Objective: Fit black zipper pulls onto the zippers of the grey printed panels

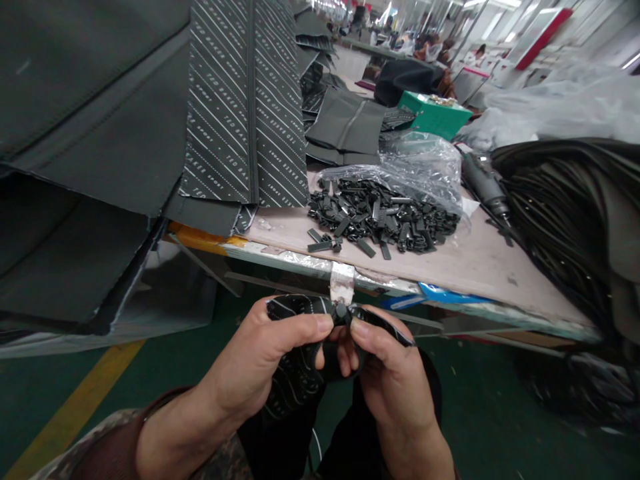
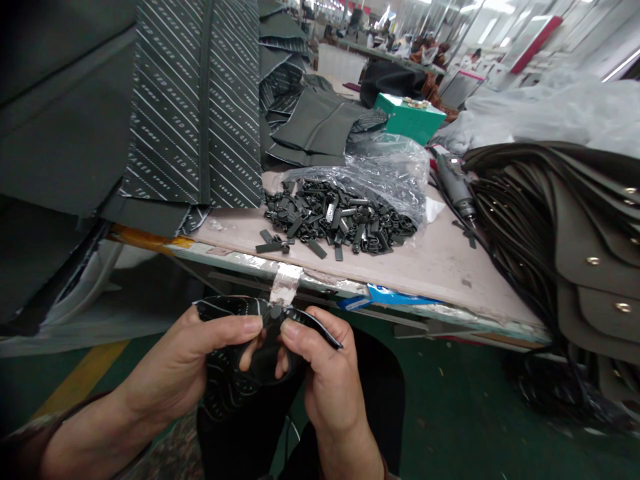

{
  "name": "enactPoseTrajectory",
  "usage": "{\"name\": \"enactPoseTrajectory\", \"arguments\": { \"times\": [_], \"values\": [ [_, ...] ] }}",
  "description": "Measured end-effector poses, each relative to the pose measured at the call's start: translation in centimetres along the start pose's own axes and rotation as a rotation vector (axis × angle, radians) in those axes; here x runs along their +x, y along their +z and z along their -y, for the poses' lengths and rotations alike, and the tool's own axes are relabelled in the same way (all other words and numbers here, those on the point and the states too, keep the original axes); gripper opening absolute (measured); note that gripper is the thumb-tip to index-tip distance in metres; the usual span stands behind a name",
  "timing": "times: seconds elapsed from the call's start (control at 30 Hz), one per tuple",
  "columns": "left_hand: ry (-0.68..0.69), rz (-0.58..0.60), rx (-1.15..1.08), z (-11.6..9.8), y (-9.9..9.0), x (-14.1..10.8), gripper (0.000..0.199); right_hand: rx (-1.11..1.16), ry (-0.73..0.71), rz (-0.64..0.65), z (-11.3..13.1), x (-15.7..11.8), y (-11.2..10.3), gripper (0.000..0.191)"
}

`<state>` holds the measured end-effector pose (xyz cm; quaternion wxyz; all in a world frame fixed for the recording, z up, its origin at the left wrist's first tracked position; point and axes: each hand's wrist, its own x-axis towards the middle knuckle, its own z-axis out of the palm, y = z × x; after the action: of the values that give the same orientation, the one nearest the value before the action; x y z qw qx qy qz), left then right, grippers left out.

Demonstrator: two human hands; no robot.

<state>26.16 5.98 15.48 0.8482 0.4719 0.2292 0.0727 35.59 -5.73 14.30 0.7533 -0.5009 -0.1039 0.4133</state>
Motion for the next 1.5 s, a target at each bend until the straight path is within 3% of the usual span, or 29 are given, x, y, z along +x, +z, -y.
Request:
{"name": "enactPoseTrajectory", "arguments": {
  "times": [0.3, 0.6, 0.77, 0.87, 0.97, 1.1, 1.3, 1.4, 1.5],
  "values": [
    [0.029, 0.044, -0.065, 0.2, 0.2, 0.1, 0.030, -0.033, -0.043, 0.038, -0.3, -0.2, -0.1, 0.016],
    [0.061, -0.005, -0.050, 0.1, 0.3, 0.7, 0.031, -0.142, -0.135, 0.029, -0.3, -0.1, 0.5, 0.026],
    [0.016, -0.029, 0.069, 0.9, -1.7, -0.3, 0.017, -0.291, -0.118, 0.030, -0.5, -0.8, -1.5, 0.015],
    [-0.007, -0.010, 0.272, 2.2, -3.6, -1.9, 0.022, -0.392, -0.079, 0.013, -1.4, -1.7, -2.8, 0.017],
    [0.006, -0.067, 0.382, 3.6, -4.5, -3.3, 0.027, -0.384, -0.093, -0.036, -2.7, -2.4, -3.3, 0.021],
    [0.069, -0.120, 0.334, 3.4, -3.4, -3.5, 0.030, -0.321, -0.138, -0.171, -2.6, -2.5, -2.5, 0.019],
    [0.100, -0.186, 0.201, -0.3, -0.8, -0.5, 0.025, -0.546, -0.359, -0.260, 2.0, 0.9, -0.5, 0.015],
    [0.153, -0.217, 0.196, -1.1, -0.4, 0.7, 0.030, -0.647, -0.486, -0.268, 3.3, 2.4, 0.1, 0.013],
    [0.178, -0.185, 0.225, -0.2, -0.6, 0.2, 0.030, -0.621, -0.503, -0.216, 3.1, 1.9, 0.0, 0.011]
  ]
}}
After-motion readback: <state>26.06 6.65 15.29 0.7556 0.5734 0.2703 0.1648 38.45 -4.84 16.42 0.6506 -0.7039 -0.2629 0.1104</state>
